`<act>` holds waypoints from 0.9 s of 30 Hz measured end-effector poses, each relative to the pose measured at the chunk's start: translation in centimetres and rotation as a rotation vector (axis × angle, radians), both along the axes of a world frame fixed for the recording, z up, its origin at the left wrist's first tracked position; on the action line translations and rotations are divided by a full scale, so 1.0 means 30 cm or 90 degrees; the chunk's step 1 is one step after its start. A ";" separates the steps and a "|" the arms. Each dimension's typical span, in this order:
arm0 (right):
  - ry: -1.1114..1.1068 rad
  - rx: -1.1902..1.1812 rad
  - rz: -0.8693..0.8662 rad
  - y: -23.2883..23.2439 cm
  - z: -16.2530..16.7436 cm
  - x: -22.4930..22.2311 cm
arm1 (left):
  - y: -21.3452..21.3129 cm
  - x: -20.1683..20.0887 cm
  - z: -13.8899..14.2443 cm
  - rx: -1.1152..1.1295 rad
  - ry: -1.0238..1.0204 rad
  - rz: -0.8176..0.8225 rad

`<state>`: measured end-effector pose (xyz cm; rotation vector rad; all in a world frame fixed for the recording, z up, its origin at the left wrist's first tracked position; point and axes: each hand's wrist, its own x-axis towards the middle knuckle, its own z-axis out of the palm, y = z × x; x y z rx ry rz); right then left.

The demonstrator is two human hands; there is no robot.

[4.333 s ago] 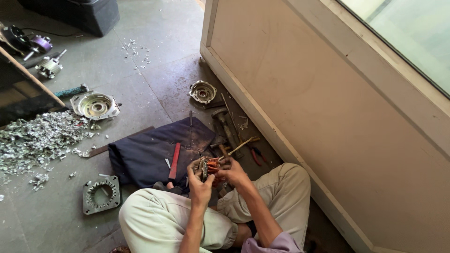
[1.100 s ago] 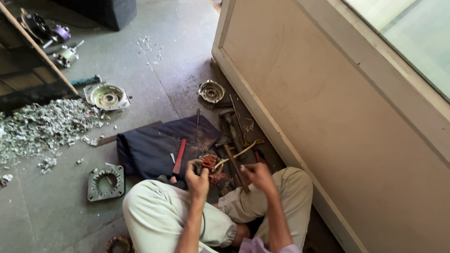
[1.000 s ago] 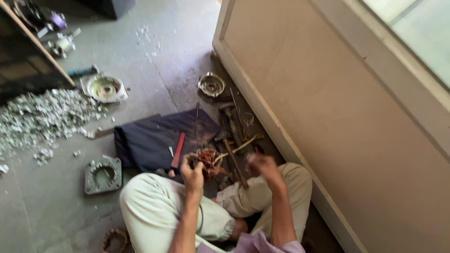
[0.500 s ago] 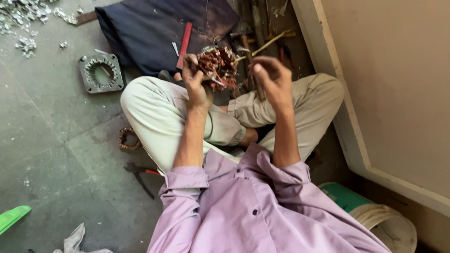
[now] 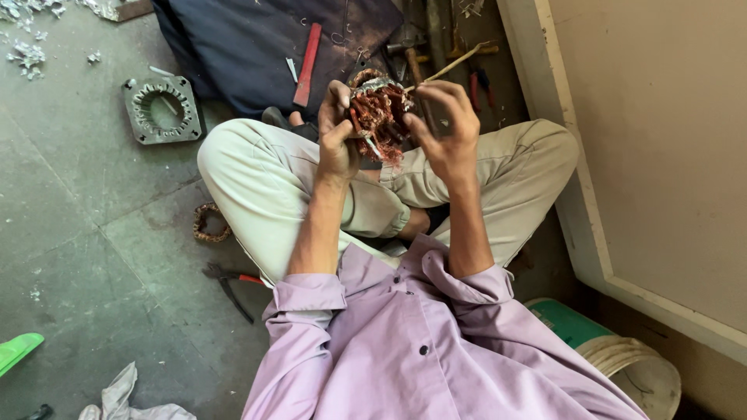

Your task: The person sits on the floor holding an electric motor stator and hammers a wooden bar against it to loosen the copper windings. They pull the windings and wiring by hand, use pliers to grip and cut wires, and work the coil free from the housing.

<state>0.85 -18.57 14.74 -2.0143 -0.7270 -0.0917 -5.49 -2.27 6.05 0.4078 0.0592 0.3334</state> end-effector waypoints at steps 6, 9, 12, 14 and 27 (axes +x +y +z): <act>-0.016 -0.015 0.019 0.022 0.039 -0.023 | -0.001 -0.004 -0.004 -0.007 -0.030 -0.006; 0.017 -0.003 0.019 0.029 0.028 -0.023 | -0.004 -0.003 -0.021 -0.038 -0.019 0.011; 0.020 0.017 0.061 0.015 0.018 -0.016 | -0.004 -0.001 -0.041 -0.086 -0.006 0.018; 0.035 0.040 0.090 -0.002 0.011 -0.012 | -0.005 0.000 -0.053 -0.093 -0.057 0.019; 0.127 0.110 -0.019 0.036 -0.048 -0.046 | -0.009 -0.002 -0.052 -0.111 -0.070 -0.004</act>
